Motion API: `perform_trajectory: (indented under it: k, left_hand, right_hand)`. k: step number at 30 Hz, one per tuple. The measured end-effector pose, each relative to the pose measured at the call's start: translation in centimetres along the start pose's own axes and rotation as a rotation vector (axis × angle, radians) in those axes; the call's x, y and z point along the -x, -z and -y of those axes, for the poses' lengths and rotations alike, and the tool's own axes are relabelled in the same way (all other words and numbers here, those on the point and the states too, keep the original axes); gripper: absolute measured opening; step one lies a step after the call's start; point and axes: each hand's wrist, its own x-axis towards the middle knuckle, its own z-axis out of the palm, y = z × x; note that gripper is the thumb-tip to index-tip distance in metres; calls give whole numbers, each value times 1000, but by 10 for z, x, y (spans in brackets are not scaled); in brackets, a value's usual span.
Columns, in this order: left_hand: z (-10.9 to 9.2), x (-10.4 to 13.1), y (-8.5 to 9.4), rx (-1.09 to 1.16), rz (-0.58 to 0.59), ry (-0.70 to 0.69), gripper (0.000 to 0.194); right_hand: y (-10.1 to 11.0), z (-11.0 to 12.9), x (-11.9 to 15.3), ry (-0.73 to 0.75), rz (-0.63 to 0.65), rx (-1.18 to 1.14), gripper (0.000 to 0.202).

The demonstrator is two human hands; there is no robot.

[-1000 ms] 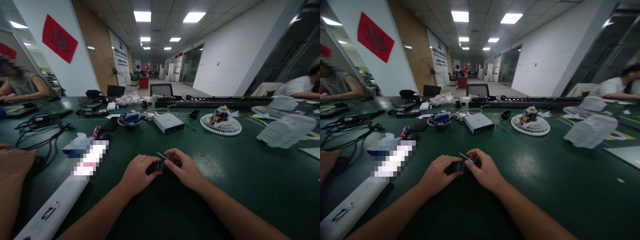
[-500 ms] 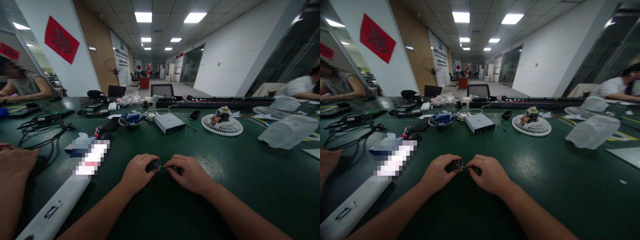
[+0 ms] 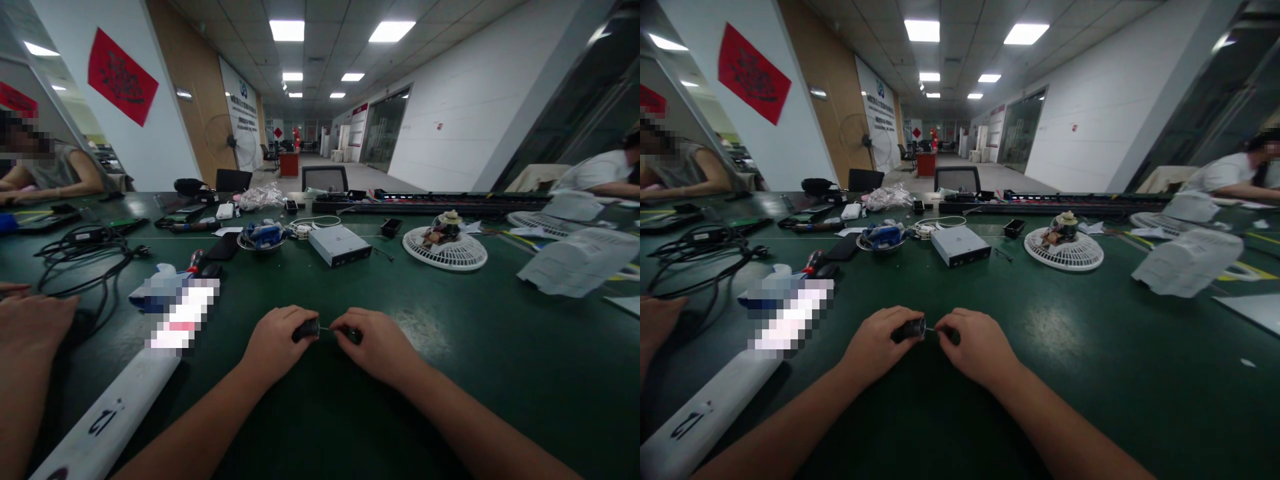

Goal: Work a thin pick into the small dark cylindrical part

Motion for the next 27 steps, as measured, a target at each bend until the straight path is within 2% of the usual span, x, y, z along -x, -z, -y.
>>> perform_trajectory:
  k: [3,7,10,12,15,19,23,27]
  left_hand:
    - [0,0,1,18,17,5,31]
    - [0,-1,1,18,49,-14,33]
    - [0,0,0,20,56,-33,35]
    - [1,0,-1,20,57,-37,36]
    - [2,1,-1,18,57,-32,35]
    - [3,0,-2,22,59,-40,36]
    - [2,-1,-3,25,52,-41,36]
    - [2,0,-2,40,41,-18,34]
  right_hand:
    - [0,1,0,39,28,-66,19]
    - [0,0,0,-23,10,-54,19]
    - [0,-1,0,20,64,-116,19]
    - [-1,0,0,13,53,-139,19]
    - [-2,1,0,-45,15,-74,19]
    - [-2,0,-1,-18,63,-108,19]
    - [-2,0,-2,-98,24,-17,19]
    - [-2,1,-2,-21,79,-55,20]
